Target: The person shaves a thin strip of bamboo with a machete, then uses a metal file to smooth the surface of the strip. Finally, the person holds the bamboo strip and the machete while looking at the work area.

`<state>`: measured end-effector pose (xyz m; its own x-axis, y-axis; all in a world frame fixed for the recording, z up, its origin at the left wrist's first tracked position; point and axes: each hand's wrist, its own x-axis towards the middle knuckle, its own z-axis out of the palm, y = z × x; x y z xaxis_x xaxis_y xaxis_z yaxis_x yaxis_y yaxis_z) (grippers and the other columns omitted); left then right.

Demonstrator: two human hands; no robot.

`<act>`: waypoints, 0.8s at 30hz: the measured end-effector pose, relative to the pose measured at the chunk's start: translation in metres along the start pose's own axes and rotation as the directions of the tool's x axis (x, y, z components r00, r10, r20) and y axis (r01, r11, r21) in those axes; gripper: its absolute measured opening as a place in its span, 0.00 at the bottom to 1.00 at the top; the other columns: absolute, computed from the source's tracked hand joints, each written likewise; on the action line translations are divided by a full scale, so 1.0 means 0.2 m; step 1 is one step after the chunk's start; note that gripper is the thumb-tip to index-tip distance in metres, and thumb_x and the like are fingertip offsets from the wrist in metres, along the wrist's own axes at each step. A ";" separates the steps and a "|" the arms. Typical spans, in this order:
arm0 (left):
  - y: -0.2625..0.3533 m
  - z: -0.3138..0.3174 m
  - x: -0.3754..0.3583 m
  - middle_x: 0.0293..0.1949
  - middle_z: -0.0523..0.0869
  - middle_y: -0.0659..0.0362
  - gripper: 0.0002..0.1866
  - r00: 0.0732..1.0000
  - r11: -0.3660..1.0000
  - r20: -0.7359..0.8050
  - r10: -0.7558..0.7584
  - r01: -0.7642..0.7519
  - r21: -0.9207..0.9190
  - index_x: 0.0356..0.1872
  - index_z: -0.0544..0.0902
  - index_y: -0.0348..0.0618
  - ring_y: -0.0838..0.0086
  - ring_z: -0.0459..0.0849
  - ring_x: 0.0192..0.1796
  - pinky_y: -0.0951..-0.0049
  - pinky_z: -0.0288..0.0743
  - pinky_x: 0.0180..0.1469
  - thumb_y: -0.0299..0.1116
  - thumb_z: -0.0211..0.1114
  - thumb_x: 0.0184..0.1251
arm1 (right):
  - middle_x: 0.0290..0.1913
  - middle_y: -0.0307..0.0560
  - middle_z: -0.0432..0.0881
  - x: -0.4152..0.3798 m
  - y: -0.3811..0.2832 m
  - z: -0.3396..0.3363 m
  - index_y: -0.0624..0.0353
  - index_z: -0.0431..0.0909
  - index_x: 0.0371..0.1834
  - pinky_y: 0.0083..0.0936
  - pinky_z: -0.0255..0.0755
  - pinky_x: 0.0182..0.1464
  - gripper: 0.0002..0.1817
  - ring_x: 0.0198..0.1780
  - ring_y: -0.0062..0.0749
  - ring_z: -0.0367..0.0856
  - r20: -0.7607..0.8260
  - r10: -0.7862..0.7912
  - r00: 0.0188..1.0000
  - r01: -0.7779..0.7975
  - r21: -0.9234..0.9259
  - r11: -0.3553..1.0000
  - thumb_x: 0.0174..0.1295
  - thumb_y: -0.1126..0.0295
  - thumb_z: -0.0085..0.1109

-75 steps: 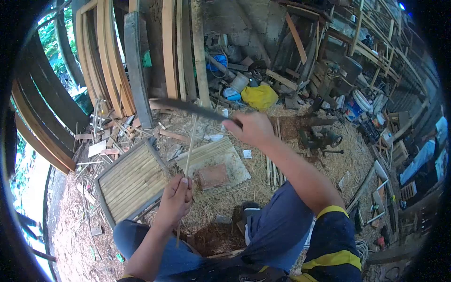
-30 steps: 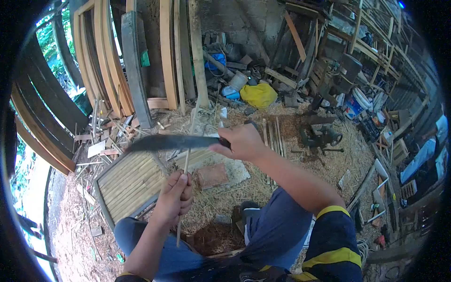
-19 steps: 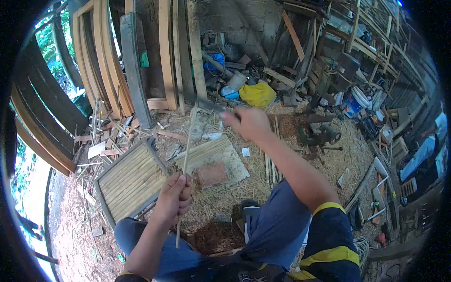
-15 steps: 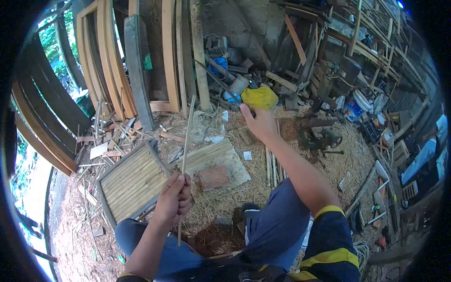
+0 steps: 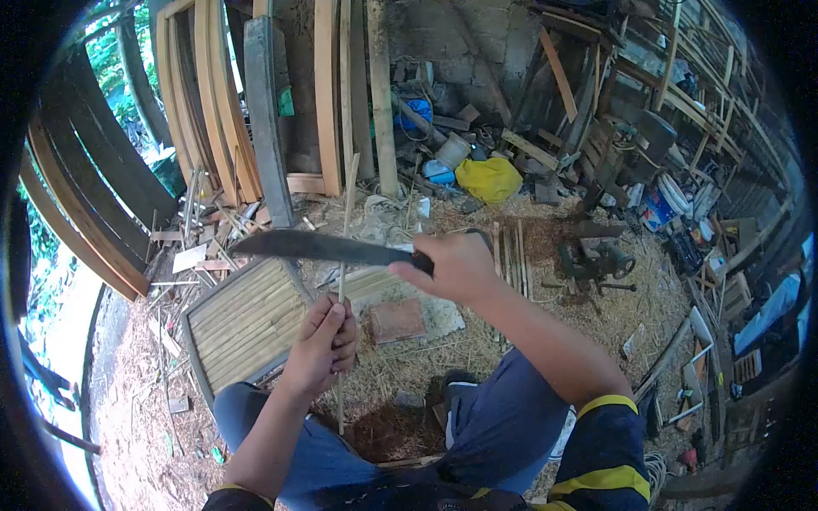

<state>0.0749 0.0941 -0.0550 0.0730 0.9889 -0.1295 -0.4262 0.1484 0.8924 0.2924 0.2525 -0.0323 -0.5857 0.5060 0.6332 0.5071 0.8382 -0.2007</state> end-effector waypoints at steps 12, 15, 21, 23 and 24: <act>0.02 0.03 0.02 0.21 0.59 0.72 0.15 0.998 1.000 -0.055 -0.001 0.002 0.027 0.43 0.73 0.44 0.88 0.55 0.17 0.81 0.47 0.16 0.42 0.46 0.88 | 0.18 0.44 0.77 0.02 -0.07 0.05 0.53 0.74 0.24 0.39 0.73 0.25 0.31 0.20 0.45 0.81 0.140 -0.127 0.982 0.147 -0.143 0.979 0.63 0.35 0.63; 0.03 0.03 0.01 0.20 0.60 0.72 0.14 0.997 1.000 -0.072 -0.015 0.017 0.020 0.42 0.72 0.45 0.89 0.55 0.16 0.81 0.47 0.16 0.42 0.47 0.88 | 0.18 0.46 0.78 0.06 0.03 0.05 0.54 0.77 0.26 0.39 0.74 0.25 0.31 0.21 0.46 0.82 0.066 -0.063 0.996 0.073 -0.161 0.984 0.63 0.34 0.61; -0.01 0.03 0.03 0.21 0.61 0.72 0.13 0.996 0.998 -0.083 -0.014 0.018 0.056 0.42 0.72 0.46 0.89 0.55 0.16 0.81 0.48 0.16 0.42 0.47 0.88 | 0.17 0.50 0.80 0.02 0.01 0.05 0.54 0.83 0.30 0.42 0.77 0.27 0.34 0.22 0.50 0.84 0.136 -0.049 0.990 0.076 -0.203 0.976 0.65 0.30 0.55; 0.00 0.03 0.03 0.20 0.62 0.72 0.13 0.995 0.997 -0.094 -0.021 0.028 0.070 0.42 0.72 0.46 0.89 0.55 0.16 0.81 0.48 0.16 0.42 0.47 0.88 | 0.17 0.49 0.79 0.04 0.04 0.06 0.54 0.82 0.27 0.44 0.77 0.28 0.32 0.21 0.51 0.82 0.096 0.026 0.995 -0.009 -0.168 0.986 0.66 0.33 0.57; 0.01 0.04 0.02 0.20 0.62 0.72 0.13 0.994 0.996 -0.104 -0.031 0.040 0.080 0.42 0.72 0.46 0.89 0.55 0.16 0.81 0.48 0.16 0.42 0.47 0.87 | 0.17 0.49 0.79 0.05 0.07 0.07 0.54 0.81 0.26 0.44 0.76 0.28 0.31 0.21 0.52 0.82 0.080 0.068 0.995 -0.056 -0.143 0.988 0.66 0.35 0.58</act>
<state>0.0818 0.0976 -0.0502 -0.0078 0.9794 -0.2017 -0.3497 0.1863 0.9181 0.2842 0.2717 -0.0390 -0.5983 0.5764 0.5566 0.6244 0.7707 -0.1270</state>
